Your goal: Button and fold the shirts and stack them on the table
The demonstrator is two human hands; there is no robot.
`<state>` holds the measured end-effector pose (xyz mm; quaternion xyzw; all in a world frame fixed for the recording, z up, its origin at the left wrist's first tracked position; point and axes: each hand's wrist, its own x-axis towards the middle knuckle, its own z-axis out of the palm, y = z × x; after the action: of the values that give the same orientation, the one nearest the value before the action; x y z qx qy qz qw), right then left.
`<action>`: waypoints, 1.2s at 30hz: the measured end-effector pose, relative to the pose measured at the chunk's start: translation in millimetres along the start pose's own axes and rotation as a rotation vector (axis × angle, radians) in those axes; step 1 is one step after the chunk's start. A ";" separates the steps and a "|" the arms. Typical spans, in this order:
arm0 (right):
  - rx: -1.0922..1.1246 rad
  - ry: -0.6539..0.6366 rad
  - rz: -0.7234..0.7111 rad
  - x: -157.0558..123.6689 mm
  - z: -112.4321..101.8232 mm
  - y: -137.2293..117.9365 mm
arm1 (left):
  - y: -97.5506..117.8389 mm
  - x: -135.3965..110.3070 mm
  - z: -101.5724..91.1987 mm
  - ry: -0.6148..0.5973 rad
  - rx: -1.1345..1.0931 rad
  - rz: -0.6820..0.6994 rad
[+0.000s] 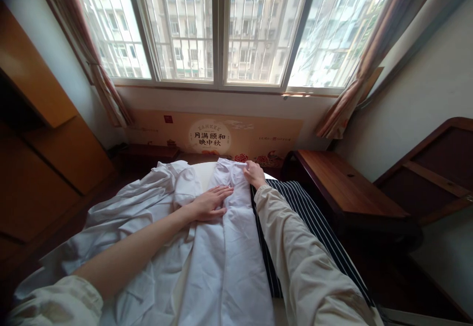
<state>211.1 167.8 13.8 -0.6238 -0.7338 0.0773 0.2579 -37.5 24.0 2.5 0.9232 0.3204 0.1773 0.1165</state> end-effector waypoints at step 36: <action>1.019 0.075 0.245 29.2 -3.8 -27.5 | -22.4 92.3 20.4 0.095 0.065 -0.424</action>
<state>186.3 189.1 37.3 -0.5026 -0.5153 0.4316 0.5437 25.9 97.5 -0.1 0.8291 0.5180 0.1819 0.1060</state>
